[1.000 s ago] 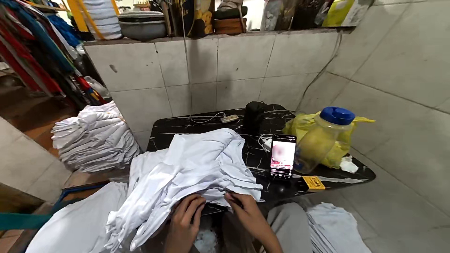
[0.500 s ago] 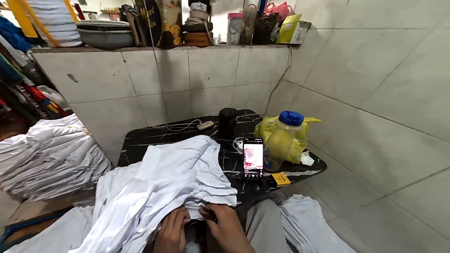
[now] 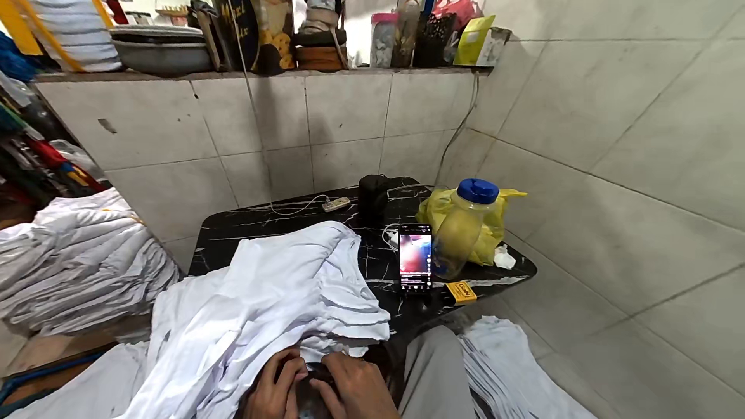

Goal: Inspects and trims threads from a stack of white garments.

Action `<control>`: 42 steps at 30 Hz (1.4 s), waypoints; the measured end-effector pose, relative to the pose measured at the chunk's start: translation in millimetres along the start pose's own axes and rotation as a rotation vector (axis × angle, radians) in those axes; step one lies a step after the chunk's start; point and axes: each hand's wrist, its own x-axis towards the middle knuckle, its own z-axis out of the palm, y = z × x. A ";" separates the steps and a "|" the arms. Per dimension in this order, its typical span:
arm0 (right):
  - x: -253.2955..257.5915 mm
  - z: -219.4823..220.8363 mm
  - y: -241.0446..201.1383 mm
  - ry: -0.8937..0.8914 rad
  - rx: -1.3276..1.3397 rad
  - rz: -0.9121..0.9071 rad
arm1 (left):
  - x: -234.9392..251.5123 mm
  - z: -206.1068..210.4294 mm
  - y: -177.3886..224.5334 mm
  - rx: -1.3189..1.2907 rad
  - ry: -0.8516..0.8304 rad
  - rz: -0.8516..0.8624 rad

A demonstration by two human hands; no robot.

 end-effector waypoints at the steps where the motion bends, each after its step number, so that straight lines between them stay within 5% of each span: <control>1: 0.9 2.1 -1.4 -0.005 -0.008 -0.006 | -0.9 -0.1 -0.3 -0.003 -0.001 -0.002; 11: 2.8 13.7 -2.1 0.143 -0.083 0.037 | -1.5 -6.5 -7.5 -0.127 -0.024 0.015; 18: -1.6 -6.4 10.9 -0.288 0.213 0.082 | 3.6 -17.7 -9.7 -0.179 -0.092 0.039; 33: -2.8 -15.5 10.5 -0.246 0.100 0.113 | 3.4 -15.9 -17.6 -0.084 -0.222 0.076; 42: -1.0 -26.2 3.2 -0.380 -0.006 0.187 | 2.4 -16.3 -19.9 -0.107 -0.225 0.090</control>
